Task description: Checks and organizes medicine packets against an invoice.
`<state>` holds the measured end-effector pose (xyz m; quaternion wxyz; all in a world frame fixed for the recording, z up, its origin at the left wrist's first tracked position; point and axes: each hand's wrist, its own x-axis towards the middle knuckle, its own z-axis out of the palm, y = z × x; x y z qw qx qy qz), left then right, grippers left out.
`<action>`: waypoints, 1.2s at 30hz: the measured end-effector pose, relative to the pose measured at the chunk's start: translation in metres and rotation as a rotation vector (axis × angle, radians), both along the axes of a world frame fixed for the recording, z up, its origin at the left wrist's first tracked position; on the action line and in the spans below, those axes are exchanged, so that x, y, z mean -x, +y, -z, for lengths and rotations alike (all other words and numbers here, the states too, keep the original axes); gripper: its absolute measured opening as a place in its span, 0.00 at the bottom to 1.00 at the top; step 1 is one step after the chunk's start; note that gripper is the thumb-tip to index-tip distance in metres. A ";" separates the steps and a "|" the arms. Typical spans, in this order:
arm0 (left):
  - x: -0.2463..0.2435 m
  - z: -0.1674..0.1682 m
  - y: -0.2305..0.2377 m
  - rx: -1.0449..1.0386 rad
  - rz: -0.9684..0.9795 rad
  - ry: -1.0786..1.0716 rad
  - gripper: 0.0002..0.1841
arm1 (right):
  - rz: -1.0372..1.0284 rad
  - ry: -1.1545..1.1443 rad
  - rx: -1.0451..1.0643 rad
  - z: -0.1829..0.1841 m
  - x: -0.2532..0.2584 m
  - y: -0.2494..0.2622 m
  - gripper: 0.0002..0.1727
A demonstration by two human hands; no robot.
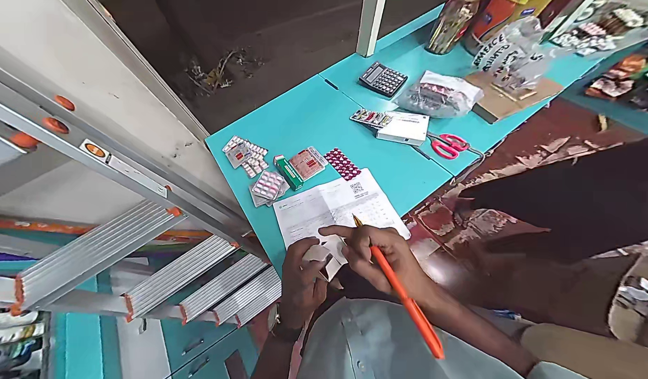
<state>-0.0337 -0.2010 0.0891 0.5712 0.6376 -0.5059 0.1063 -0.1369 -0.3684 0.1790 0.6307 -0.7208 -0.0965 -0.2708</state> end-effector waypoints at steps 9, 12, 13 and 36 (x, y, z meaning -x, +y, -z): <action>0.003 -0.005 -0.020 0.237 0.063 0.068 0.37 | 0.091 -0.285 0.391 -0.006 0.006 0.003 0.09; -0.001 -0.006 -0.026 0.280 0.086 0.102 0.40 | 0.069 -0.202 0.592 -0.014 0.007 0.000 0.09; -0.002 -0.005 -0.027 0.291 0.092 0.103 0.40 | 0.059 -0.189 0.610 -0.015 0.007 0.000 0.09; -0.038 0.004 -0.011 -0.036 -0.164 -0.049 0.30 | 0.449 0.631 0.775 0.073 -0.059 -0.108 0.10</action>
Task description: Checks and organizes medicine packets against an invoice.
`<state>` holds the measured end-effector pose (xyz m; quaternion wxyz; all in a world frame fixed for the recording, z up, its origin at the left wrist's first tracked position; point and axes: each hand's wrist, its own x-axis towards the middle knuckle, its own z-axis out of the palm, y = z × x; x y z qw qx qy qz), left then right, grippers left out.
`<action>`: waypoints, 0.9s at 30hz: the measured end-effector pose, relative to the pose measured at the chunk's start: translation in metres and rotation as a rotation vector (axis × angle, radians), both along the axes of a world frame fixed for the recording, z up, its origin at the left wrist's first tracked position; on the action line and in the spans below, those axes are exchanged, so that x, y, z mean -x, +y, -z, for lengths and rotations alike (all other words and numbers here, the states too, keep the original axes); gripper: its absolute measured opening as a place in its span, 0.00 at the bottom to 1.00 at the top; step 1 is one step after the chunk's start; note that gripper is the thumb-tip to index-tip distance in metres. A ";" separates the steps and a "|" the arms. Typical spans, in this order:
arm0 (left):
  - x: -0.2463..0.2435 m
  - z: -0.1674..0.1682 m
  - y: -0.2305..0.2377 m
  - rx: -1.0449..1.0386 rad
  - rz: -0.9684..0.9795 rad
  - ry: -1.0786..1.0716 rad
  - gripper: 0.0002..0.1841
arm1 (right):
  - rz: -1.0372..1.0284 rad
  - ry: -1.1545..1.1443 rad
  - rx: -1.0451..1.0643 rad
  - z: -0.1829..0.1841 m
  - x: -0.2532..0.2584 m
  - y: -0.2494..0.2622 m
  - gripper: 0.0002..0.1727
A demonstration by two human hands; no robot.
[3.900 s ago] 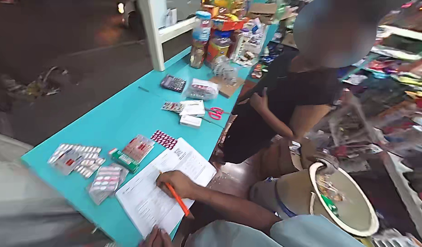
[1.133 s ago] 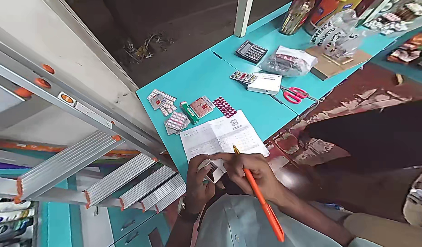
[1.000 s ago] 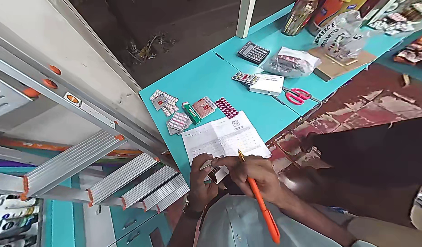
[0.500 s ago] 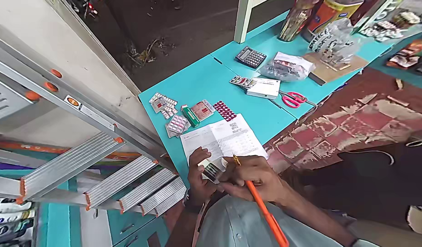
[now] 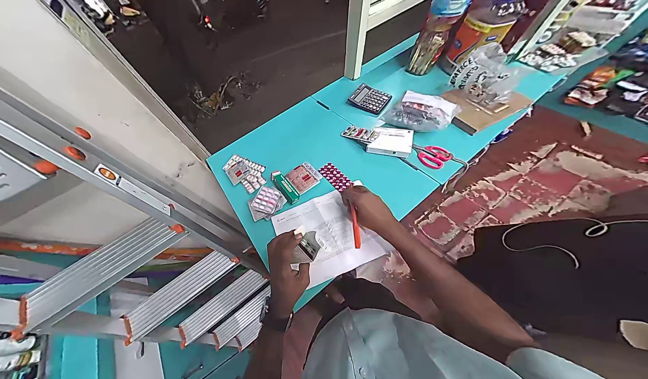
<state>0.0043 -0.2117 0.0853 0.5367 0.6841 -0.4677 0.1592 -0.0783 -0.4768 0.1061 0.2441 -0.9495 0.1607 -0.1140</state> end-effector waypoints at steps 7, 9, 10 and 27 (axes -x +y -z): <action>-0.009 -0.020 0.004 -0.266 -0.137 -0.201 0.27 | -0.083 -0.686 -0.656 -0.050 0.030 0.084 0.09; -0.013 -0.027 0.004 -0.337 -0.133 -0.265 0.27 | -0.194 -0.704 -0.769 -0.050 0.034 0.115 0.09; -0.015 -0.034 0.003 -0.378 -0.129 -0.301 0.27 | -0.168 -0.683 -0.701 -0.043 0.029 0.120 0.10; -0.026 -0.194 -0.087 -1.649 0.042 -0.697 0.28 | 0.037 -0.621 -2.252 -0.010 -0.041 0.112 0.18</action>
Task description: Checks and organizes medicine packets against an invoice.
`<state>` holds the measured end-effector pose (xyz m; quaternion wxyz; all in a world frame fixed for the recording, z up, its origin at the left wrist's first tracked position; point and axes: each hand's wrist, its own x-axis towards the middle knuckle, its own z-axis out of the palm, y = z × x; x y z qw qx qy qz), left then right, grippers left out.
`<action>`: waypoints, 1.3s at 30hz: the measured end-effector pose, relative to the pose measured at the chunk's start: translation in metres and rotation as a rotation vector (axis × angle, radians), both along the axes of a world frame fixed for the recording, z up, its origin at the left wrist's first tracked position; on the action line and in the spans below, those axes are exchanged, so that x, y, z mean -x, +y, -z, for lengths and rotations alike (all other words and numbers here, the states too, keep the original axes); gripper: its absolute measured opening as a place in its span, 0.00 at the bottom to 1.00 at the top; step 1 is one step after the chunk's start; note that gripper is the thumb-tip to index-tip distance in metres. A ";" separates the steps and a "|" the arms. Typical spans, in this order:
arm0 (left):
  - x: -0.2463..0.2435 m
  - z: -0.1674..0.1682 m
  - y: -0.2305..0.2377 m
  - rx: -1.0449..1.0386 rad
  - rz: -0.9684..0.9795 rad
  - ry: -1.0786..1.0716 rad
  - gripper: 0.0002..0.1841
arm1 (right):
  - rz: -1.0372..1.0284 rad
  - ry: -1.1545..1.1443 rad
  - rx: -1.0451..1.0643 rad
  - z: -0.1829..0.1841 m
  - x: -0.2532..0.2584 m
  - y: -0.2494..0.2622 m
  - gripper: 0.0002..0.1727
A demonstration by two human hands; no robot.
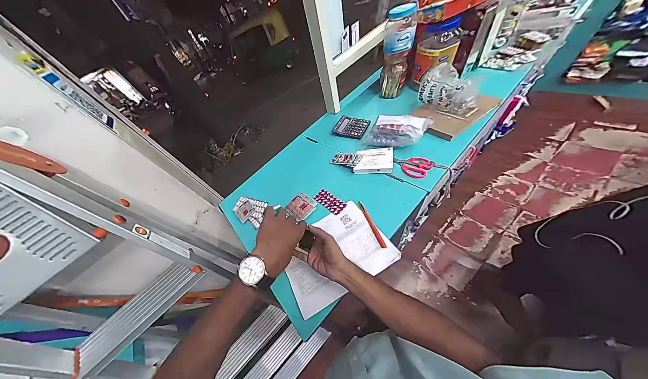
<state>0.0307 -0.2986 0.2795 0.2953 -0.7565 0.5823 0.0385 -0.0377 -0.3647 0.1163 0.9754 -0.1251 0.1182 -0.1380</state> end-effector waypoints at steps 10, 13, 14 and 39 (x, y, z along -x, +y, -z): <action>-0.034 -0.005 0.006 0.181 0.080 0.075 0.38 | 0.010 -0.008 0.146 -0.006 0.011 -0.028 0.17; -0.044 0.003 0.018 0.307 -0.044 0.118 0.36 | 0.114 0.087 0.257 -0.004 0.025 -0.040 0.16; -0.045 0.011 0.023 0.365 -0.117 0.152 0.35 | 0.167 0.130 0.288 -0.004 0.033 -0.047 0.16; 0.032 0.151 0.023 1.600 -1.128 2.496 0.14 | 0.273 0.273 1.461 -0.009 0.045 -0.044 0.10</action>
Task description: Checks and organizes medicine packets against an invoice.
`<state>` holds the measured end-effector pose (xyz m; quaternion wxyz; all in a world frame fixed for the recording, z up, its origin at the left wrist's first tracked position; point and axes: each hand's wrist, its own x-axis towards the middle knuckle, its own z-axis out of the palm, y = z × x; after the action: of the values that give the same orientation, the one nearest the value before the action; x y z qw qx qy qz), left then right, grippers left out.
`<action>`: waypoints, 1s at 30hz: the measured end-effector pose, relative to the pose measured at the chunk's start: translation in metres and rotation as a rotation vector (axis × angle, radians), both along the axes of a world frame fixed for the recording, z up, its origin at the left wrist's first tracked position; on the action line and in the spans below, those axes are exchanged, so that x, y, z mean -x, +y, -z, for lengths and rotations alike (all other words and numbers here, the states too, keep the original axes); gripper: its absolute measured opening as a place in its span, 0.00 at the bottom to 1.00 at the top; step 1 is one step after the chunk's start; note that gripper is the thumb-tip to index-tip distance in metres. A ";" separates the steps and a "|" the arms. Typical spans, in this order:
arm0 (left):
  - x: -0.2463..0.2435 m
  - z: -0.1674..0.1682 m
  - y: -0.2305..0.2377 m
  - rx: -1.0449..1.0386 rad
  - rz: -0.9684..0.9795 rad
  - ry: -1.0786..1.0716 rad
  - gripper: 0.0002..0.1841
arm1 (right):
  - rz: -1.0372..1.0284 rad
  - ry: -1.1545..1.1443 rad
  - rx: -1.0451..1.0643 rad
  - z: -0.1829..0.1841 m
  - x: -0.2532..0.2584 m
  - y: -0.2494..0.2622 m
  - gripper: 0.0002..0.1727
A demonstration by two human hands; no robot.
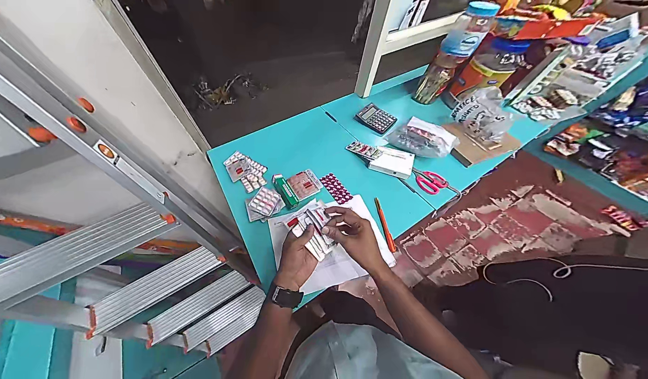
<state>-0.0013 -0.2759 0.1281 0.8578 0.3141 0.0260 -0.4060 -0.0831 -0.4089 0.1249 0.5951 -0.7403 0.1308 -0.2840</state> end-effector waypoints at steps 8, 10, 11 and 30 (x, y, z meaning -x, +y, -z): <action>-0.003 0.010 -0.009 -0.173 -0.159 -0.245 0.29 | -0.129 0.148 -0.295 -0.013 -0.011 0.000 0.29; -0.002 0.015 -0.012 -0.247 -0.238 -0.288 0.28 | -0.080 0.198 -0.190 -0.007 -0.013 0.003 0.27; -0.001 0.017 -0.014 -0.275 -0.273 -0.310 0.26 | -0.048 0.212 -0.124 -0.004 -0.015 0.005 0.26; -0.030 0.024 0.109 -0.199 -0.319 -0.263 0.10 | -0.112 0.505 0.244 0.006 -0.175 -0.083 0.31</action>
<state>0.0284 -0.1666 0.1037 0.8719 0.4393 0.0033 -0.2162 0.0917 -0.4915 0.1189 0.4650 -0.8599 0.1984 -0.0709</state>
